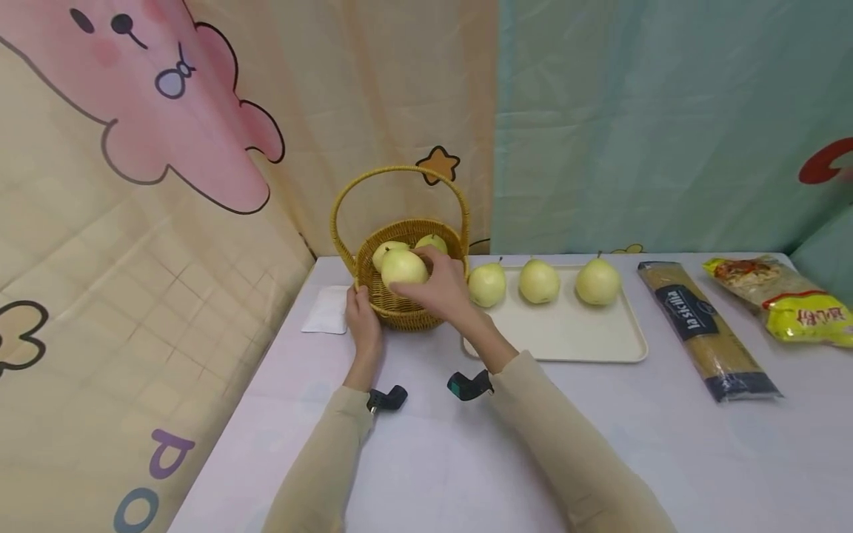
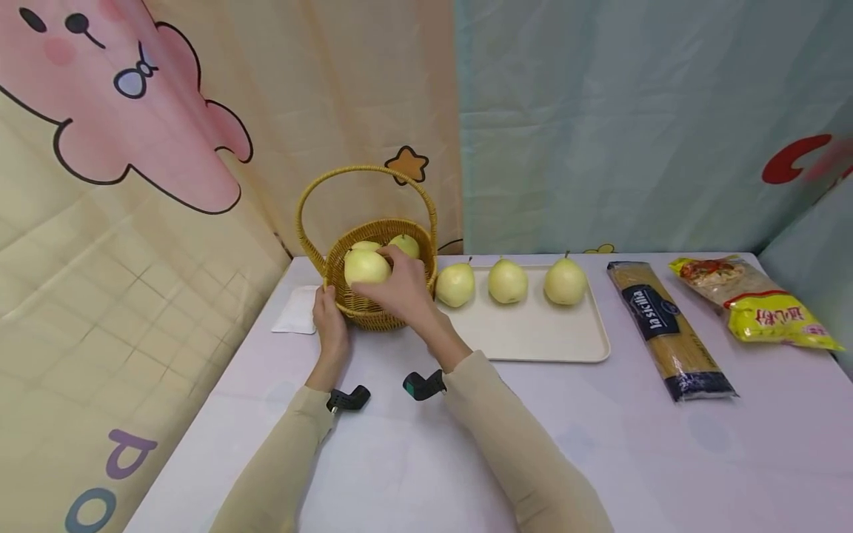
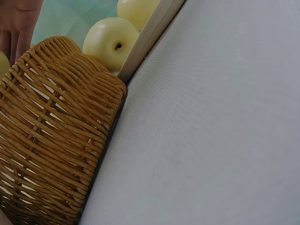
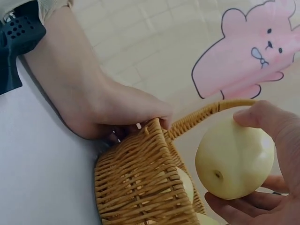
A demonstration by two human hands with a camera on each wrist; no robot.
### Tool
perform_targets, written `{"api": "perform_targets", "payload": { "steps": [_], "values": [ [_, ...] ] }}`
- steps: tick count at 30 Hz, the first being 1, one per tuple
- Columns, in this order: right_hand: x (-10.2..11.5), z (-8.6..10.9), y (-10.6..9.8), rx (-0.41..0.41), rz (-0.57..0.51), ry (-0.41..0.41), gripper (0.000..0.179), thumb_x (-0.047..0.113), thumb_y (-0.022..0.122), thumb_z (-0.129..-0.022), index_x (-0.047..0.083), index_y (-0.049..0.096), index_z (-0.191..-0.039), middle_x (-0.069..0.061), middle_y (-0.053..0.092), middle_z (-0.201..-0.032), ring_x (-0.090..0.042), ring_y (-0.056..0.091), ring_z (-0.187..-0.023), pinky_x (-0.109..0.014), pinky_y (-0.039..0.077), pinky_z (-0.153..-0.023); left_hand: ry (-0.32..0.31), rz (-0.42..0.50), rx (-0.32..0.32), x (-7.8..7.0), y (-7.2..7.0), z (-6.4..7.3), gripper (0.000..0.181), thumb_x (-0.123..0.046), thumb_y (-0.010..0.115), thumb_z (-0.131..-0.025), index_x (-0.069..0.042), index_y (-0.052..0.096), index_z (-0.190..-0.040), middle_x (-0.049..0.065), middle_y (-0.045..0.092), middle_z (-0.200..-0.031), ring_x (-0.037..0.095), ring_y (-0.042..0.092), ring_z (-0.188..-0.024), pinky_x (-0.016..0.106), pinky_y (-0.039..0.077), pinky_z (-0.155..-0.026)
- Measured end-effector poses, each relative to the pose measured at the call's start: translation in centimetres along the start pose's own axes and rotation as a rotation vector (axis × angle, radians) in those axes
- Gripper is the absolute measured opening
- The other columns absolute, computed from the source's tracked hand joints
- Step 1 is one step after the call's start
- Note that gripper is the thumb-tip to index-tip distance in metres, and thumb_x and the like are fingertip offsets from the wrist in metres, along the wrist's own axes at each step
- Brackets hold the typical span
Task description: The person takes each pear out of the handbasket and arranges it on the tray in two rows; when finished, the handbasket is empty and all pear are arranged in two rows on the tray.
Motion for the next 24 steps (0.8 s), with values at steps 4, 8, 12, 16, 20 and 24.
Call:
{"api": "perform_targets", "payload": {
  "steps": [4,8,12,16,20,24],
  "values": [
    [0.2,0.9,-1.2,-0.017,-0.004,-0.033,0.072,0.046,0.087,-0.077,0.015,0.064,-0.138,-0.006,0.071,-0.131,-0.033,0.056,-0.121,-0.051,0.051,-0.094,-0.003,0.032,0.01,0.1,-0.1,-0.1,0.048,-0.031,0.039,-0.112,-0.001,0.053,-0.147,0.021,0.061,-0.143,0.035,0.056,-0.131,0.046,0.042,-0.112],
    [0.3,1.9,-2.6,-0.019,-0.006,-0.05,0.072,0.046,0.087,-0.078,0.015,0.064,-0.138,-0.007,0.07,-0.133,-0.034,0.057,-0.121,-0.051,0.052,-0.093,-0.009,0.06,0.016,0.1,-0.1,-0.2,0.047,-0.028,0.038,-0.113,0.001,0.05,-0.148,0.024,0.059,-0.146,0.04,0.054,-0.135,0.05,0.04,-0.115],
    [0.4,2.8,-4.1,-0.026,-0.002,-0.053,0.072,0.047,0.086,-0.078,0.014,0.063,-0.138,-0.007,0.071,-0.131,-0.032,0.058,-0.118,-0.049,0.053,-0.09,-0.001,0.047,0.013,0.1,0.0,0.0,0.048,-0.03,0.039,-0.112,-0.001,0.052,-0.147,0.022,0.06,-0.145,0.036,0.055,-0.135,0.047,0.04,-0.115],
    [0.0,3.8,-5.4,-0.029,0.002,-0.034,0.072,0.046,0.087,-0.079,0.013,0.063,-0.137,-0.007,0.07,-0.131,-0.029,0.061,-0.115,-0.047,0.055,-0.089,0.012,0.021,0.01,-0.1,-0.1,0.0,0.048,-0.032,0.039,-0.111,-0.001,0.053,-0.146,0.021,0.061,-0.144,0.033,0.056,-0.133,0.045,0.041,-0.114],
    [-1.3,4.7,-5.8,-0.024,0.003,0.027,0.07,0.047,0.086,-0.08,0.012,0.062,-0.135,-0.007,0.068,-0.131,-0.029,0.065,-0.117,-0.046,0.057,-0.092,0.022,-0.002,0.007,-0.1,-0.1,-0.1,0.05,-0.033,0.038,-0.111,0.0,0.053,-0.146,0.02,0.06,-0.145,0.032,0.055,-0.133,0.045,0.041,-0.114],
    [-2.8,5.7,-6.1,-0.022,0.023,0.084,0.069,0.048,0.086,-0.081,0.011,0.062,-0.134,-0.008,0.068,-0.131,-0.029,0.065,-0.118,-0.046,0.057,-0.094,0.016,-0.013,0.014,0.0,-0.1,0.0,0.051,-0.032,0.036,-0.111,0.0,0.051,-0.147,0.019,0.059,-0.147,0.033,0.055,-0.135,0.045,0.041,-0.115]
  ]
}}
Point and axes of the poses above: each hand's wrist, its own z-axis away from the middle knuckle, its own y-axis out of the palm, x = y × z, the point moved 3 cm from there along -z, towards the middle knuckle
